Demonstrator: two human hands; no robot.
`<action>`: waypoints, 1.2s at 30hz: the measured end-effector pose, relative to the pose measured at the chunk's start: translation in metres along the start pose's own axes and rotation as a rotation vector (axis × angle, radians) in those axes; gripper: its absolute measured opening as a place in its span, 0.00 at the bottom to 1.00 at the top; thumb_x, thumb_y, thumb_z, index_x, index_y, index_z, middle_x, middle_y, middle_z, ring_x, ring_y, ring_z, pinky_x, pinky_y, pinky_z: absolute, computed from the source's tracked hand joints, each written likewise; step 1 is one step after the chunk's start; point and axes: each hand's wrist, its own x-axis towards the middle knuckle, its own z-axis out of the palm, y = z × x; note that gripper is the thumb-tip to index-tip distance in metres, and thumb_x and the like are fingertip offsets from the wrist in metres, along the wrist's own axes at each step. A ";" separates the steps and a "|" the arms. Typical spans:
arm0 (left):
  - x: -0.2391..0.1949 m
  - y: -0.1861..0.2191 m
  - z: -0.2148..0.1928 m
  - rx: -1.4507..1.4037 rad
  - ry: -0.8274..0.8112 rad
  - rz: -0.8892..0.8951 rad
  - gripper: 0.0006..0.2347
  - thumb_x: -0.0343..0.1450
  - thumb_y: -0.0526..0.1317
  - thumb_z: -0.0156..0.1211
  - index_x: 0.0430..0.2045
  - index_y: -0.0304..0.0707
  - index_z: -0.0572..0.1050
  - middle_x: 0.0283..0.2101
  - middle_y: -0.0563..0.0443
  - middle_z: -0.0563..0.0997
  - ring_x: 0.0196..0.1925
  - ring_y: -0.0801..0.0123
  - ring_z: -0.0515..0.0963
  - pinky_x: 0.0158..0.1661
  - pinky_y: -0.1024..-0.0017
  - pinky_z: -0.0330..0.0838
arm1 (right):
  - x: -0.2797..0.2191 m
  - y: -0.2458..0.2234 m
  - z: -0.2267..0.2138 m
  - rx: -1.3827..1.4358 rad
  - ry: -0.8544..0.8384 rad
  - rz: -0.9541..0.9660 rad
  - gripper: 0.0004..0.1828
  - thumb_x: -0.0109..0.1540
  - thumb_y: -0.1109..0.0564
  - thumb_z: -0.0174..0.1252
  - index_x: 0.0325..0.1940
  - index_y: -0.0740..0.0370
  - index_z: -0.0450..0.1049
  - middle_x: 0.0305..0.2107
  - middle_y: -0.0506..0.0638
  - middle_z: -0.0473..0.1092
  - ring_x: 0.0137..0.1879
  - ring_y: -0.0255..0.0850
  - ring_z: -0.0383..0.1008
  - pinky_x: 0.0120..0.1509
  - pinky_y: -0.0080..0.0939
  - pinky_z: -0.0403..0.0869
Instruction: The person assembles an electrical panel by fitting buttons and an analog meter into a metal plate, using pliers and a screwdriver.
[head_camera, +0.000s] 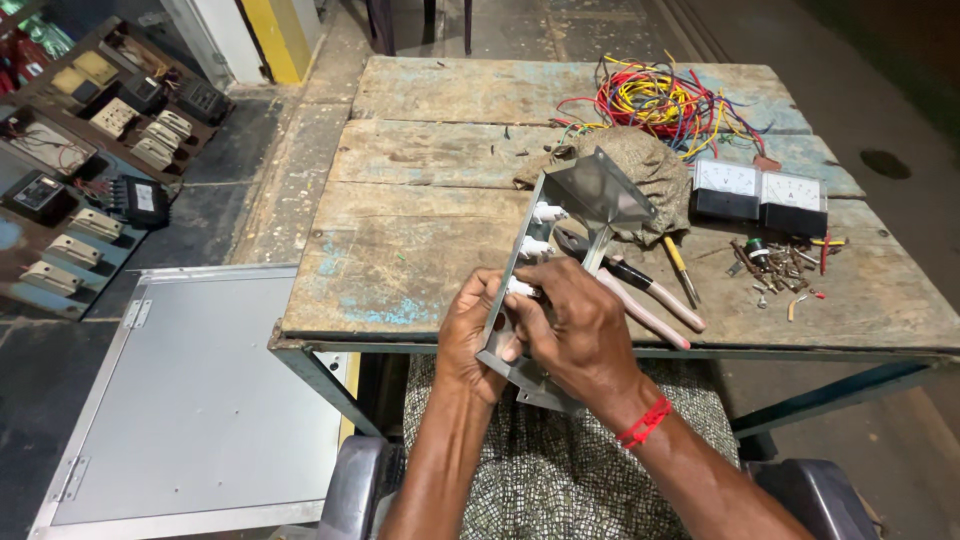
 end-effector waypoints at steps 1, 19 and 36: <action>0.000 0.000 0.001 -0.009 -0.005 0.007 0.08 0.76 0.38 0.57 0.40 0.30 0.72 0.27 0.48 0.78 0.20 0.72 0.79 0.16 0.79 0.72 | 0.000 0.000 0.002 0.003 -0.002 0.012 0.10 0.60 0.61 0.65 0.44 0.67 0.77 0.31 0.56 0.74 0.33 0.47 0.78 0.37 0.46 0.75; -0.002 -0.002 0.005 0.015 0.022 0.006 0.06 0.77 0.38 0.54 0.39 0.33 0.70 0.29 0.49 0.77 0.21 0.72 0.78 0.16 0.80 0.70 | 0.000 0.002 0.003 0.057 -0.020 0.107 0.11 0.61 0.59 0.64 0.46 0.66 0.78 0.34 0.56 0.75 0.34 0.46 0.80 0.38 0.44 0.76; -0.010 0.003 0.020 0.099 0.081 0.012 0.14 0.71 0.40 0.57 0.45 0.27 0.73 0.29 0.47 0.78 0.22 0.69 0.77 0.17 0.78 0.68 | -0.003 0.009 0.002 0.057 -0.020 0.099 0.11 0.62 0.58 0.64 0.46 0.65 0.78 0.33 0.53 0.76 0.33 0.40 0.80 0.36 0.40 0.76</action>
